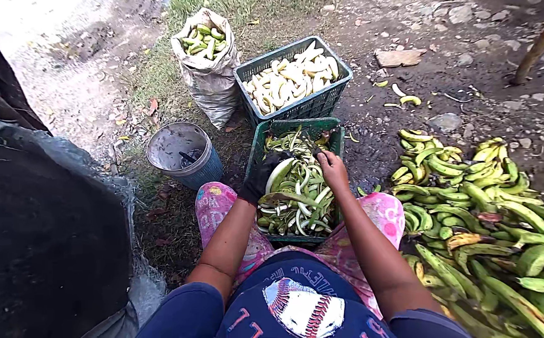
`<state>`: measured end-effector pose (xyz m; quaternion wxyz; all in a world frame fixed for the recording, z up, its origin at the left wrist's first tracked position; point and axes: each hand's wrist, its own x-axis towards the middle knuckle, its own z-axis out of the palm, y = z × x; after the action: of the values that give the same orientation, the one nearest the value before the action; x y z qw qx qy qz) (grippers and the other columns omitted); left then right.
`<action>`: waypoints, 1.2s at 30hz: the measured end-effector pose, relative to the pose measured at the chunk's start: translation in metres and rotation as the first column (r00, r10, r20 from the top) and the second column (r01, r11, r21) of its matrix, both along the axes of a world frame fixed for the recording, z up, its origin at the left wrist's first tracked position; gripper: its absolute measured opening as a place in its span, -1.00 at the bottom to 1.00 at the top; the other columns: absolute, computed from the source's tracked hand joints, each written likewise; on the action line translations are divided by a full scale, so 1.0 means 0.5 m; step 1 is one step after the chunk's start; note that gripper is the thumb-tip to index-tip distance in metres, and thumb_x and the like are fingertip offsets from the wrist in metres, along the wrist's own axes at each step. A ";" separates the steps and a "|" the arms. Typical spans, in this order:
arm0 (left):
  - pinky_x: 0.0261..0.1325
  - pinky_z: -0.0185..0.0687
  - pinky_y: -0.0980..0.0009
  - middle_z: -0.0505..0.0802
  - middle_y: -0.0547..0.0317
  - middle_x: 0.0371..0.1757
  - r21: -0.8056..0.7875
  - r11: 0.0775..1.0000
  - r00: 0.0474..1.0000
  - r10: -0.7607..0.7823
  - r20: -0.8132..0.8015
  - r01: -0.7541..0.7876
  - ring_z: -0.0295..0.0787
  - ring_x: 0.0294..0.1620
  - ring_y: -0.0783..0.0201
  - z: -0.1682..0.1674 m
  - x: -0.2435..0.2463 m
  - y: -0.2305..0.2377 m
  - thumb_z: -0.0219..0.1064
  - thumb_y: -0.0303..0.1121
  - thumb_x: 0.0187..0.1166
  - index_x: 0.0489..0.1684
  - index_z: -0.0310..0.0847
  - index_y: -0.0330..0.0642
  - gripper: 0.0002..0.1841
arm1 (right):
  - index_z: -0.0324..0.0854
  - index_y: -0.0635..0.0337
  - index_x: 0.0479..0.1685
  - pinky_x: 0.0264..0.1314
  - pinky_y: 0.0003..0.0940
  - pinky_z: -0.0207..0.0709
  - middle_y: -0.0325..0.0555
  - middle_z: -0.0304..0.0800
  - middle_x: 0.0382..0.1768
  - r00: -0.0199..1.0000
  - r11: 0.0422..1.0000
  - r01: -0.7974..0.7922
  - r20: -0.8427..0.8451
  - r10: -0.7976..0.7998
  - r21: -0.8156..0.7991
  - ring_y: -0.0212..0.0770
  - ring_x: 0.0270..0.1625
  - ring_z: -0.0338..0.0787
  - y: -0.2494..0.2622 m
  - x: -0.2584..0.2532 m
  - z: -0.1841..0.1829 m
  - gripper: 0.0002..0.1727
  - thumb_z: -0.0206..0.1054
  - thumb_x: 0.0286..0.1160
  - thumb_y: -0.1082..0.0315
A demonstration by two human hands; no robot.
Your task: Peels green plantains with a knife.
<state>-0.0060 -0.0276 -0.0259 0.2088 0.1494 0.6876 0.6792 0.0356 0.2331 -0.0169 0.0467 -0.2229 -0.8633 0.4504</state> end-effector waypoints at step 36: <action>0.02 0.70 0.30 0.81 0.10 -0.03 -0.308 0.939 0.986 -0.120 0.120 0.152 0.72 -0.12 0.33 0.018 -0.105 -0.021 0.35 -0.30 0.63 0.38 0.56 -0.17 -0.62 | 0.51 0.04 0.62 0.58 0.29 0.40 0.25 0.56 0.53 0.978 0.999 -0.048 0.204 0.051 -0.020 0.22 0.54 0.59 0.096 0.085 -0.138 -0.30 0.15 0.71 -0.25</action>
<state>-0.0585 -0.0379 -0.0170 0.3104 0.1272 0.7642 0.5509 0.0782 0.2813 -0.0856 -0.0553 -0.2470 -0.8654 0.4325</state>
